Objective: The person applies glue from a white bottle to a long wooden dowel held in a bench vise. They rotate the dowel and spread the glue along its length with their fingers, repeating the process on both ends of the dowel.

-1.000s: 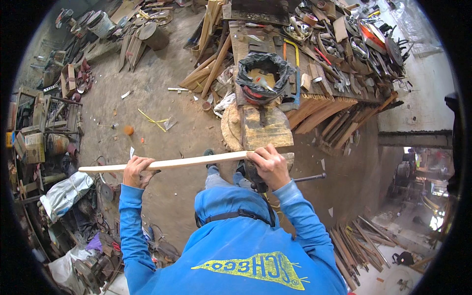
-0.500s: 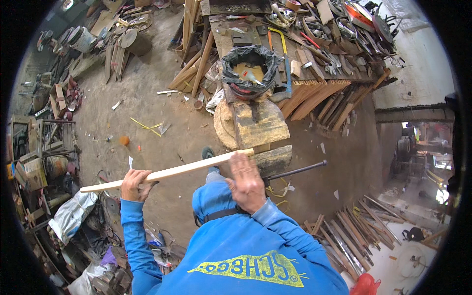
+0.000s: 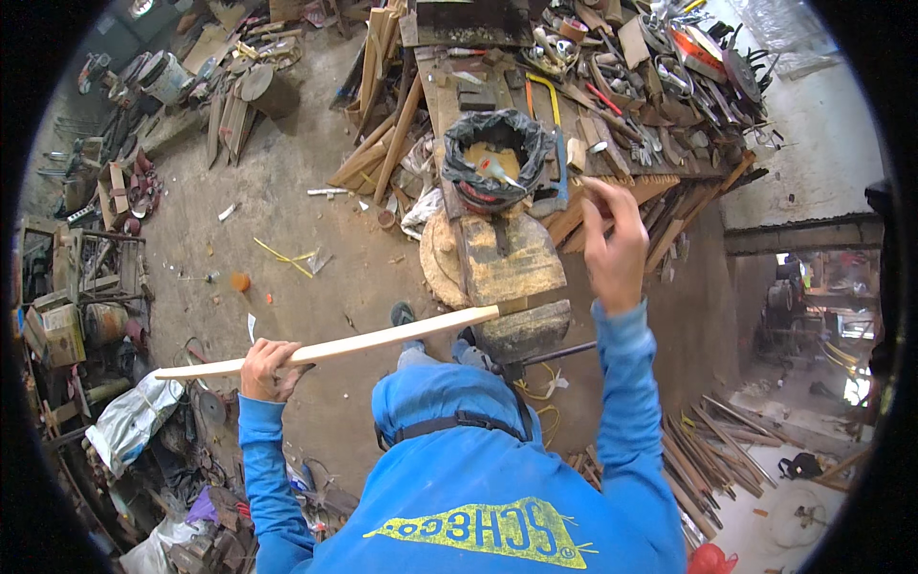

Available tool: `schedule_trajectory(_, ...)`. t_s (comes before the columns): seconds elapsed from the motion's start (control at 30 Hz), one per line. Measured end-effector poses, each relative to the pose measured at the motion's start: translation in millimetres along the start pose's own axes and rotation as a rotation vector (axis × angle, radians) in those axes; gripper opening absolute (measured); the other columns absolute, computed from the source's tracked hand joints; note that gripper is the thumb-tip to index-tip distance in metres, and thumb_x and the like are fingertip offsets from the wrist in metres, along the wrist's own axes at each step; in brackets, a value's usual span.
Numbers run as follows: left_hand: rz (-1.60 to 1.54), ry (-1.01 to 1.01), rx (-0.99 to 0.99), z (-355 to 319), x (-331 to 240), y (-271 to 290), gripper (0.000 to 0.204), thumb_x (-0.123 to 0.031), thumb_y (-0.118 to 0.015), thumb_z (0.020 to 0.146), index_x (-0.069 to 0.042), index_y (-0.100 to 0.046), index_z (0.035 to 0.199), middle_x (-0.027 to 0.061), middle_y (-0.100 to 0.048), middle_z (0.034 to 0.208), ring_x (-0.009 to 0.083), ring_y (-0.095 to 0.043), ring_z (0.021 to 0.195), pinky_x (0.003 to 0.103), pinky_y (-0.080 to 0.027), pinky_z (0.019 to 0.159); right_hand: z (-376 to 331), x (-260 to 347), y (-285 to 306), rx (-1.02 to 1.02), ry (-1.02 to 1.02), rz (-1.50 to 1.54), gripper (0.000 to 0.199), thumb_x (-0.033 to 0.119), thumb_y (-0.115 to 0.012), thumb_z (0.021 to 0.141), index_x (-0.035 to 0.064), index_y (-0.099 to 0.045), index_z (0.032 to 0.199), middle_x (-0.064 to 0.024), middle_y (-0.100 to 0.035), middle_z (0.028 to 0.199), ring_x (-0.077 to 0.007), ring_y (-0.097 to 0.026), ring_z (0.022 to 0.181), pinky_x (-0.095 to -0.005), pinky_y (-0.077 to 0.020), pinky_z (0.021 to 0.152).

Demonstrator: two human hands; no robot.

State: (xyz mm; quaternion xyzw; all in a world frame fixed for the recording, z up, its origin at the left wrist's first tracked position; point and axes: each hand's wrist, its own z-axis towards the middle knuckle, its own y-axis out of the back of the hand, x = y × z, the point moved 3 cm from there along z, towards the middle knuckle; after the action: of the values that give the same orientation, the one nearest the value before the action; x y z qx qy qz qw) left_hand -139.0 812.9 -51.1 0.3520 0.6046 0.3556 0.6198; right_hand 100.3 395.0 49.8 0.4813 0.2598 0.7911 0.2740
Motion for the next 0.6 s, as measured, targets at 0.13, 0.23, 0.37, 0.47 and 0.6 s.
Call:
schedule_trajectory(0.13, 0.026, 0.011, 0.007, -1, 1, -1, 0.037, -0.006, -0.079, 0.064, -0.007, -0.071, 0.099, 0.0086, -0.071, 0.095, 0.0274, -0.062, 0.085, 0.038, -0.052, 0.079, 72, -15, -55, 0.410, 0.374, -0.035, 0.036, -0.004, -0.061, 0.080, 0.0056, -0.068, 0.113, -0.0157, -0.066, 0.113, -0.0329, -0.062, 0.111, -0.0397, -0.0484, 0.096)
schedule_trajectory(0.23, 0.016, -0.014, -0.018, -2, 0, -1, 0.036, -0.009, -0.080, 0.065, -0.007, -0.071, 0.099, 0.0083, -0.071, 0.094, 0.0272, -0.062, 0.086, 0.038, -0.052, 0.078, 98, -40, -110, 0.921, 0.340, -0.195, 0.045, -0.007, -0.058, 0.071, 0.0071, -0.071, 0.112, -0.0176, -0.067, 0.108, -0.0347, -0.064, 0.104, -0.0397, -0.0498, 0.093)
schedule_trajectory(0.37, 0.022, -0.025, -0.055, -1, 0, -1, 0.033, -0.019, -0.085, 0.067, -0.007, -0.072, 0.094, 0.0077, -0.071, 0.090, 0.0273, -0.064, 0.083, 0.038, -0.052, 0.076, 118, -53, -137, 1.123, 0.430, -0.177, 0.046, -0.004, -0.062, 0.066, 0.0068, -0.074, 0.109, -0.0159, -0.069, 0.104, -0.0354, -0.066, 0.098, -0.0409, -0.0518, 0.089)
schedule_trajectory(0.47, 0.047, -0.032, -0.050, -2, 1, -3, 0.034, -0.019, -0.086, 0.067, -0.007, -0.072, 0.095, 0.0080, -0.071, 0.091, 0.0275, -0.064, 0.084, 0.038, -0.052, 0.077, 131, -46, -127, 1.048, 0.308, -0.016, 0.027, 0.012, -0.070, 0.083, 0.0073, -0.074, 0.109, -0.0141, -0.070, 0.108, -0.0289, -0.067, 0.099, -0.0396, -0.0504, 0.092)
schedule_trajectory(0.6, 0.032, -0.019, -0.048, -1, 2, -4, 0.033, -0.018, -0.085, 0.068, -0.006, -0.072, 0.096, 0.0086, -0.071, 0.091, 0.0277, -0.065, 0.085, 0.038, -0.051, 0.078, 120, -26, -90, 0.757, -0.183, 0.696, 0.034, 0.033, -0.058, 0.099, 0.0089, -0.059, 0.123, -0.0089, -0.065, 0.118, -0.0216, -0.063, 0.111, -0.0400, -0.0557, 0.092)
